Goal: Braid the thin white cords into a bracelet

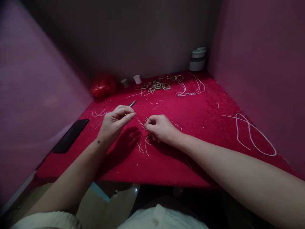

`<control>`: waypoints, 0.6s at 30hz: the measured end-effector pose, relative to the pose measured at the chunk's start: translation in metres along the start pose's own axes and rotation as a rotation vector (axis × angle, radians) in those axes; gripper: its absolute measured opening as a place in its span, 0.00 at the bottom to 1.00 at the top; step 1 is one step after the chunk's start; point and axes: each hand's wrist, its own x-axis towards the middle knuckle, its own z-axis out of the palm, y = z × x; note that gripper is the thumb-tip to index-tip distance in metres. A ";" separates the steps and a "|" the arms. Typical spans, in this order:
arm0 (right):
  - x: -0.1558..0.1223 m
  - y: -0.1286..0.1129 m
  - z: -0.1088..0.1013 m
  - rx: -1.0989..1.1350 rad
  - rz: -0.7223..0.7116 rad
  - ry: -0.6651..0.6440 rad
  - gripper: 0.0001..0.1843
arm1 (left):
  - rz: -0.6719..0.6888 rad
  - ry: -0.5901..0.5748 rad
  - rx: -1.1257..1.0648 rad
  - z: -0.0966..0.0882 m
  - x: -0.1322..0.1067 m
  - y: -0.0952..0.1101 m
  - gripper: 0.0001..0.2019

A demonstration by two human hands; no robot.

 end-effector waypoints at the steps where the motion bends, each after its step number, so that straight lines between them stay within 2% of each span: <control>1: -0.002 -0.002 0.001 -0.051 -0.002 -0.003 0.09 | -0.001 -0.045 0.002 0.002 0.000 -0.001 0.05; 3: -0.004 -0.004 0.004 -0.124 -0.021 0.002 0.09 | -0.068 -0.156 -0.029 0.006 -0.001 -0.001 0.06; 7: -0.005 -0.004 0.006 -0.186 -0.078 0.021 0.10 | -0.318 -0.312 -0.213 0.016 -0.005 0.001 0.08; 10: -0.004 -0.003 0.006 -0.187 -0.071 0.018 0.11 | -0.402 -0.315 -0.335 0.019 -0.007 0.003 0.07; 18: -0.004 -0.006 0.003 -0.122 0.023 -0.033 0.10 | -0.401 -0.279 -0.439 0.019 -0.009 0.007 0.07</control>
